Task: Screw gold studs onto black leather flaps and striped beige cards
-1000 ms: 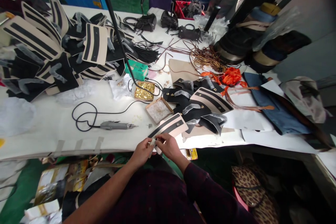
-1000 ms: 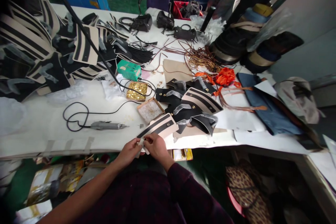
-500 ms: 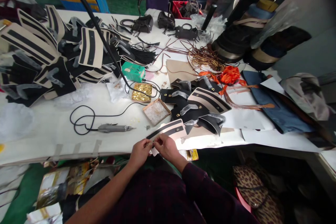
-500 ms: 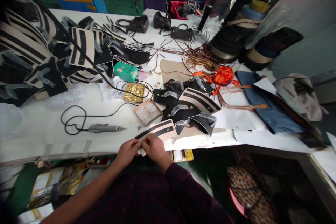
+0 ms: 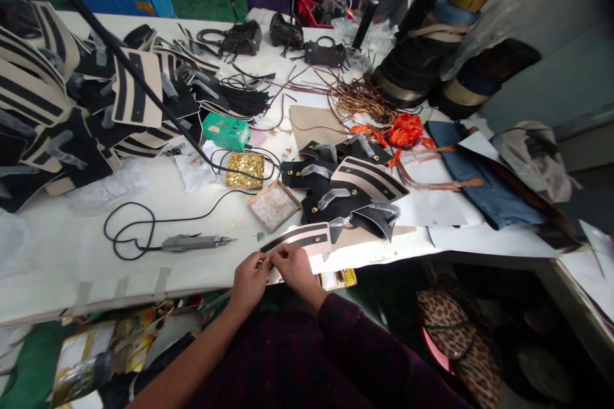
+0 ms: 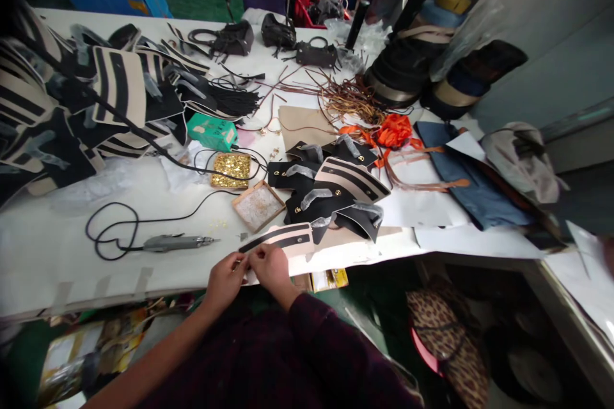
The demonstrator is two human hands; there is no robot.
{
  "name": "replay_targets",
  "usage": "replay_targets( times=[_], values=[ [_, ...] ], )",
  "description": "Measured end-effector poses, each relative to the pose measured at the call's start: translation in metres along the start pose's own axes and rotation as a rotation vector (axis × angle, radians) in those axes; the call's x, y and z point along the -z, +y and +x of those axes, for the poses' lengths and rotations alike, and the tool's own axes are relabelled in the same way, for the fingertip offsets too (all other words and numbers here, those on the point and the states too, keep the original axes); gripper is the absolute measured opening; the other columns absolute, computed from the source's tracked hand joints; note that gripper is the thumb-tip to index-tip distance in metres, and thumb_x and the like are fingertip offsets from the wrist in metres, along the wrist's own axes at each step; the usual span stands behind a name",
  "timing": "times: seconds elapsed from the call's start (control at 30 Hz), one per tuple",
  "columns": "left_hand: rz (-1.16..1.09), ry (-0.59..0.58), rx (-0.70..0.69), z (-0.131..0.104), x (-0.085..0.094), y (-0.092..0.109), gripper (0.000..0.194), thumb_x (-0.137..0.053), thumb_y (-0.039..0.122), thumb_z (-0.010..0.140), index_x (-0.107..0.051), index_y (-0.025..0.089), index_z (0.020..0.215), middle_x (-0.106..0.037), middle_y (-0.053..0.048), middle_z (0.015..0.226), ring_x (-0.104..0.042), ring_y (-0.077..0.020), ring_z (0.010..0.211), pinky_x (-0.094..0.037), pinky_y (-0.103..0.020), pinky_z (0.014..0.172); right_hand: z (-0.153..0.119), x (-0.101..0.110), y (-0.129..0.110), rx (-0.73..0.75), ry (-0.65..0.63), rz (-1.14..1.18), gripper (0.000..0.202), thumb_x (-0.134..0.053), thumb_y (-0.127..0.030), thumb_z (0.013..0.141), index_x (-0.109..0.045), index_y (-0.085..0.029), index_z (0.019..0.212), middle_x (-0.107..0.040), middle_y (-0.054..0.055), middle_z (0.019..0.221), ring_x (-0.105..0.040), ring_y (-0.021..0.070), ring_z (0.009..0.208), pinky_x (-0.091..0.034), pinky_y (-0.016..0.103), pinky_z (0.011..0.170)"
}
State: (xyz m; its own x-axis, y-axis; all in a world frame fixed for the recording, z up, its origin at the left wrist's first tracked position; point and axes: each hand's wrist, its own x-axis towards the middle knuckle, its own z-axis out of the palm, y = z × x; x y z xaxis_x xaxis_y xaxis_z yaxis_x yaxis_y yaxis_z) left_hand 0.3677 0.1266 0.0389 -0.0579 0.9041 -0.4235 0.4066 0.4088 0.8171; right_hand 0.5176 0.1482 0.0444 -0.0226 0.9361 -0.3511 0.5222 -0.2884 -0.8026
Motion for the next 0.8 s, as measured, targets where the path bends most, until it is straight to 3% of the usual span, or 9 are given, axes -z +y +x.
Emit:
replay_targets(
  times=[0.17, 0.33, 0.8],
  values=[
    [-0.081, 0.020, 0.115, 0.004, -0.001, -0.008, 0.037, -0.064, 0.057, 0.084, -0.069, 0.021, 0.084, -0.063, 0.001, 0.065, -0.064, -0.0180, 0.055, -0.056, -0.027, 0.052, 0.002, 0.032, 0.031, -0.173, 0.258, 0.322, 0.031, -0.060, -0.046, 0.088, -0.074, -0.019, 0.083, -0.069, 0.002, 0.071, -0.061, 0.0186, 0.068, -0.046, 0.027, 0.062],
    [-0.163, 0.011, 0.199, 0.009, 0.001, -0.013, 0.038, -0.068, 0.057, 0.081, -0.070, 0.020, 0.088, -0.064, 0.001, 0.071, -0.065, -0.0167, 0.061, -0.061, -0.028, 0.054, 0.011, 0.067, 0.066, -0.203, 0.392, 0.299, 0.034, -0.065, -0.050, 0.083, -0.078, -0.020, 0.091, -0.076, 0.007, 0.096, -0.067, 0.0247, 0.091, -0.051, 0.034, 0.083],
    [-0.211, -0.020, 0.236, 0.012, -0.006, -0.010, 0.036, -0.071, 0.055, 0.079, -0.071, 0.019, 0.087, -0.065, 0.001, 0.071, -0.063, -0.0147, 0.059, -0.063, -0.028, 0.054, 0.039, 0.066, 0.077, -0.073, 0.466, 0.028, 0.028, -0.062, -0.044, 0.087, -0.078, -0.022, 0.090, -0.068, 0.006, 0.090, -0.060, 0.0221, 0.082, -0.048, 0.035, 0.083]
  ],
)
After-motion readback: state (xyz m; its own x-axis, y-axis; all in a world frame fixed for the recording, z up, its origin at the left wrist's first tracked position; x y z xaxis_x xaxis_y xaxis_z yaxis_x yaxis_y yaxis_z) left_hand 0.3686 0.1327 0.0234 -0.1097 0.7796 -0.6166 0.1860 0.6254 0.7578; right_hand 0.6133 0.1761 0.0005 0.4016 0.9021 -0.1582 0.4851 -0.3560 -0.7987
